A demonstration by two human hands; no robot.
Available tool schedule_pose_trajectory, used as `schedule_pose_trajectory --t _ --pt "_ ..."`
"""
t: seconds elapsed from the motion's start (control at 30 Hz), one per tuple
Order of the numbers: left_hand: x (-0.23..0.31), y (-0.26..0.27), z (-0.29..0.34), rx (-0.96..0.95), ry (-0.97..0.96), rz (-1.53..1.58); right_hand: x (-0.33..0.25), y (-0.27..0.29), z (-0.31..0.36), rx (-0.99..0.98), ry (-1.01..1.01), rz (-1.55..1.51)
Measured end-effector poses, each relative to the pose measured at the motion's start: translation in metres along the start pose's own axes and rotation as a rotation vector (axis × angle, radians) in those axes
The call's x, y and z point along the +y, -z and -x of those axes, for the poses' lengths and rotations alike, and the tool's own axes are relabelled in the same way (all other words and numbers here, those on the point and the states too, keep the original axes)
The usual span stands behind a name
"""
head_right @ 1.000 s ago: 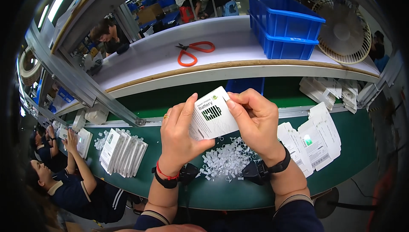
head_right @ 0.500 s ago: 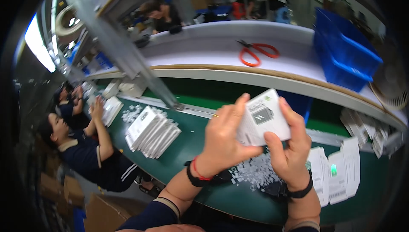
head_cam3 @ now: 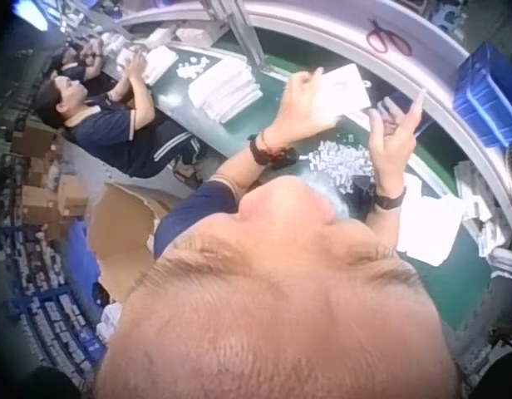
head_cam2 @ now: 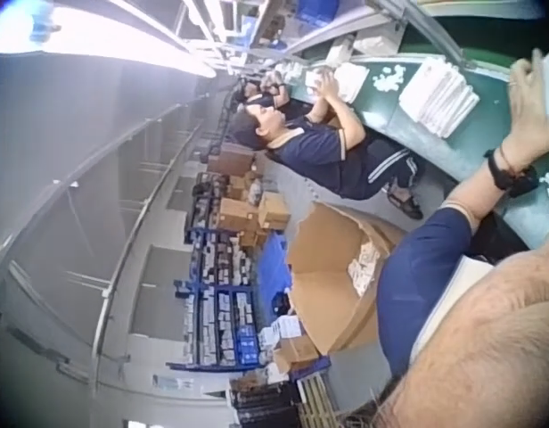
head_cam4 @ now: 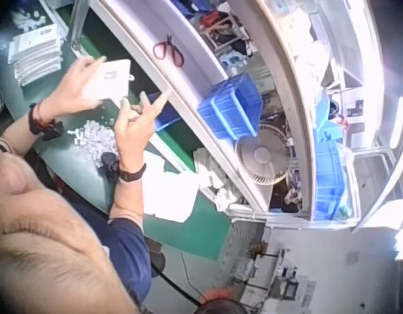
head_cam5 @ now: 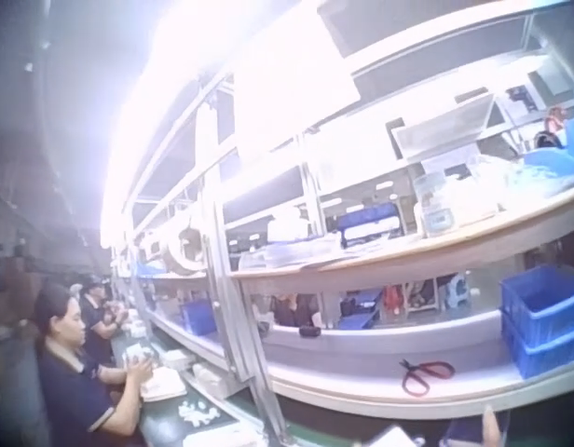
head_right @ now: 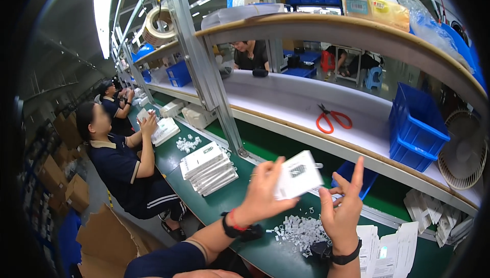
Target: Assembling small white product boxes and inserting small plastic components at an assembly line.
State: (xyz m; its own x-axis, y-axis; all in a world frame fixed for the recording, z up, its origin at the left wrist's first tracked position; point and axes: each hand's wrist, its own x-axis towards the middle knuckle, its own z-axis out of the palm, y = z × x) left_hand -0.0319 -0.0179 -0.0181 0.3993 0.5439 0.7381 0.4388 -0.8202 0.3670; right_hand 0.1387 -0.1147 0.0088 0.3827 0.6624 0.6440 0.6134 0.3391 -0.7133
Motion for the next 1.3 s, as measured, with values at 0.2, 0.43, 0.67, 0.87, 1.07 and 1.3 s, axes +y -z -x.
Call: schedule_pose_trajectory --t 0.2,0.43,0.67,0.87,1.07,1.3 --pt "-0.096 0.111 0.016 0.109 0.165 -0.449 -0.013 0.027 -0.006 0.042 0.046 0.053" --pt "-0.189 0.165 0.045 -0.215 0.624 -0.470 -0.034 0.032 0.006 0.005 0.169 0.118" --pt "-0.074 0.111 0.059 -0.115 0.044 -0.266 -0.039 0.070 0.032 0.141 0.058 0.174" --pt "-0.005 0.026 0.149 -0.532 0.097 0.028 0.024 0.098 0.090 -0.068 -0.123 0.620" --pt "-0.011 -0.015 0.173 -0.327 0.185 0.081 0.082 0.102 0.156 -0.230 -0.510 0.970" --pt "-0.013 -0.012 0.166 -0.198 0.118 0.141 0.075 0.103 0.139 -0.236 -0.631 0.959"
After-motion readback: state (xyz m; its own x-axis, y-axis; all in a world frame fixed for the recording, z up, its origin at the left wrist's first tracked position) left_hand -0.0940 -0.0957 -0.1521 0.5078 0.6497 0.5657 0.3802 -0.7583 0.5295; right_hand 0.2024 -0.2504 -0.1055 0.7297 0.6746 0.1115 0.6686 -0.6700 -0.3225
